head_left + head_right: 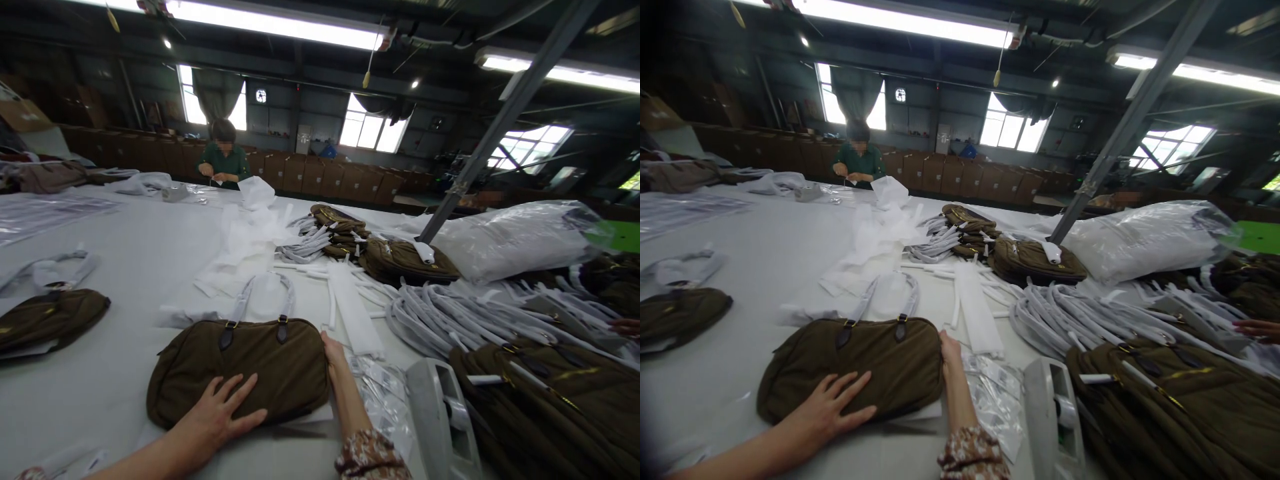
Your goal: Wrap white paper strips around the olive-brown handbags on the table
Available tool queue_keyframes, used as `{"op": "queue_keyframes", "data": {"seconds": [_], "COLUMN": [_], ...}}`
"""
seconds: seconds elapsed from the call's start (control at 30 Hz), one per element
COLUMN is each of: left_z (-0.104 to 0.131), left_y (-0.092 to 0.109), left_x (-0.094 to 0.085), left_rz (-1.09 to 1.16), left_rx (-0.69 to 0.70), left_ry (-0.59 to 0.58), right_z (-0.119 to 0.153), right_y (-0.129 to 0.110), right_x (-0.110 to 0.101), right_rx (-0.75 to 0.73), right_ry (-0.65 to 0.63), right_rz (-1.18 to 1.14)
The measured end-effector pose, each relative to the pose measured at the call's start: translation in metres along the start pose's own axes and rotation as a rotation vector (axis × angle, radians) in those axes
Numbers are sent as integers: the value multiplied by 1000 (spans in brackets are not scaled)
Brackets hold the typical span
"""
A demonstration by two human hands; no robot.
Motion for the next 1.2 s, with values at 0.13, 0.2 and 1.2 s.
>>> {"op": "queue_keyframes", "data": {"seconds": [0.13,0.2,1.2], "left_z": [4,5,-2], "left_y": [0,-1,-8], "left_x": [0,0,-34], "left_rz": [-10,-6,48], "left_rx": [-11,-13,15], "left_ry": [59,76,54], "right_z": [21,46,180], "right_y": [13,22,-33], "right_x": [-36,-44,95], "right_rx": [87,107,-1364], "right_ry": [43,1,-217], "right_rz": [67,85,887]}}
Point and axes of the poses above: each hand's wrist, its own z-axis away from the middle knuckle, its own x-axis out of the palm, y = z × x, the point moved 7 cm from there along -z, towards the middle knuckle, and after that the axes turned 2 degrees about y, right-handed, at the moved point
